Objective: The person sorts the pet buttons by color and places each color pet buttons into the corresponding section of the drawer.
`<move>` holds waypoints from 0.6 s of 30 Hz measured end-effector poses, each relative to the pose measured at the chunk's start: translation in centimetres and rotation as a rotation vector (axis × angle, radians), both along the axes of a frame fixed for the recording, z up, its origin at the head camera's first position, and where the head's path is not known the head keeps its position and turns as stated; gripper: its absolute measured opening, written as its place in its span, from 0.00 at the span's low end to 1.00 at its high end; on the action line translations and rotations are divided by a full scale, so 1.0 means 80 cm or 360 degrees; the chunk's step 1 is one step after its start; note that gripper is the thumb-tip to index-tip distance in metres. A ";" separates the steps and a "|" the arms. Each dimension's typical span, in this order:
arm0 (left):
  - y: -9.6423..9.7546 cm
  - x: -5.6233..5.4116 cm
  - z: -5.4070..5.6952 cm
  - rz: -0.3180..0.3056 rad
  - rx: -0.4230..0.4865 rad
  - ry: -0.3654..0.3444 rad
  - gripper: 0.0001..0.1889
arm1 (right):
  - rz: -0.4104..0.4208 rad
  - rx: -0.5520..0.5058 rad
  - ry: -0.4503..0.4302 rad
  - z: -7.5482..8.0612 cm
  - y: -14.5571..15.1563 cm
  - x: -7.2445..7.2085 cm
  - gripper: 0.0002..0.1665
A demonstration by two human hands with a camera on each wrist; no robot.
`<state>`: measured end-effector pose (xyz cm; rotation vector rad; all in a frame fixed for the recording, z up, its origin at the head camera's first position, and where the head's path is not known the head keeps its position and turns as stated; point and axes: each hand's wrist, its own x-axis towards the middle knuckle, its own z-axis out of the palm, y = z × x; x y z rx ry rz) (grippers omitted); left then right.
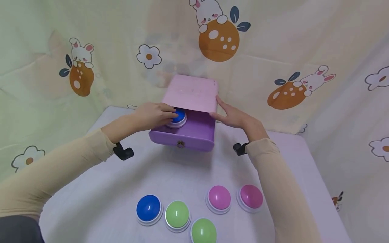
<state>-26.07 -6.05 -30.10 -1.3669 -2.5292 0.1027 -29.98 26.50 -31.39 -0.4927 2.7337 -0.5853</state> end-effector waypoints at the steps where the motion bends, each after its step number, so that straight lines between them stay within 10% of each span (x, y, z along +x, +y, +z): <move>1: -0.005 0.001 0.000 -0.0038 0.0084 0.0011 0.14 | 0.0000 -0.0003 0.0001 0.000 0.000 0.000 0.51; 9: -0.042 0.017 -0.006 -0.0370 0.0647 0.0355 0.17 | 0.0011 0.0016 0.0012 0.001 0.000 -0.002 0.51; 18: -0.065 0.071 -0.047 -0.0348 0.1264 0.0878 0.14 | 0.0021 0.0011 0.0013 0.004 0.001 -0.003 0.53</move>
